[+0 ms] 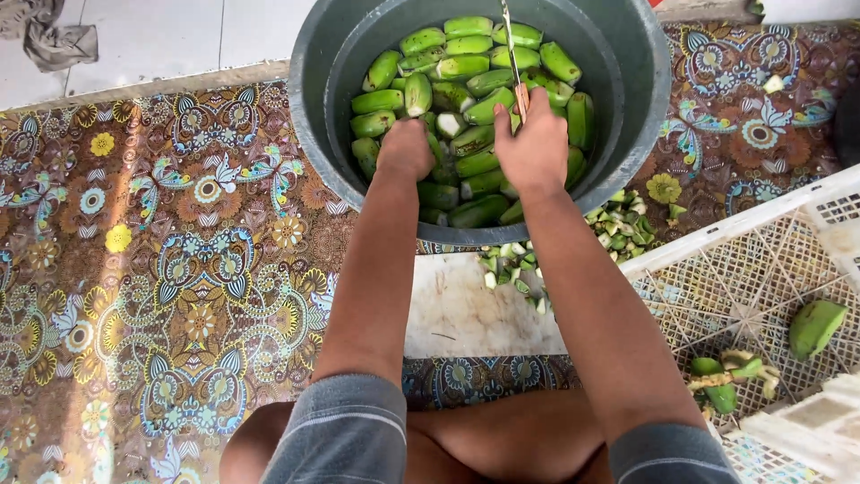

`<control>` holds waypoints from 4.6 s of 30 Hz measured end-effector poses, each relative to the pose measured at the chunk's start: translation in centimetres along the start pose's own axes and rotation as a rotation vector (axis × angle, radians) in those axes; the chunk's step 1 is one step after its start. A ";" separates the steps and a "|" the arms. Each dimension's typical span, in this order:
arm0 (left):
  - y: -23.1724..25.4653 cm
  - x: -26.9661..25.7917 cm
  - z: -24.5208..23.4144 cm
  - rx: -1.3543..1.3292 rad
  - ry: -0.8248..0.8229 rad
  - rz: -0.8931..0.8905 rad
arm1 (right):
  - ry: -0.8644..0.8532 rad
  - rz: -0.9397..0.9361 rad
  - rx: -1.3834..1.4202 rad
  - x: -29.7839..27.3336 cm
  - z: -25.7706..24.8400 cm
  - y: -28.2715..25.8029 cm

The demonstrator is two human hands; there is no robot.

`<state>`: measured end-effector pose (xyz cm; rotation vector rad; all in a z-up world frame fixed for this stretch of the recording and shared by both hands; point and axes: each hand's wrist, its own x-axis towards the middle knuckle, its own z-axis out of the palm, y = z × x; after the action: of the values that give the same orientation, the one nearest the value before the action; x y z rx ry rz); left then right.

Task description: The person sits on a patterned mat and uses a knife to cut the ends off green vegetables on a white cutting board. They place the trimmed vegetables into a large basin of water and discard the cut ends into a white plastic crate.

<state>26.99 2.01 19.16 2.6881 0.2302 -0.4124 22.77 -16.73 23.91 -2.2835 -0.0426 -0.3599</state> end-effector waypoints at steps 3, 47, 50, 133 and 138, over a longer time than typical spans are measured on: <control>0.2 0.0 1.1 0.344 -0.243 -0.044 | -0.017 0.000 -0.025 0.0 0.1 0.0; 39.5 -24.5 31.7 0.041 -0.029 1.238 | 0.546 0.786 -0.315 -23.7 -31.5 41.7; 43.1 -25.2 36.3 0.165 -0.196 1.151 | 0.478 0.890 -0.296 -23.7 -31.6 42.9; -13.1 -20.5 23.8 -0.095 0.356 0.025 | -0.453 0.469 -0.287 -24.9 -8.2 5.6; -13.9 -20.2 24.1 -0.074 0.416 0.111 | -0.676 0.454 -0.237 -29.1 -3.3 1.6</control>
<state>-1.13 2.50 -0.57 2.6702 0.2071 0.1901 -5.73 -17.81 16.96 -2.4566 0.1815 0.6768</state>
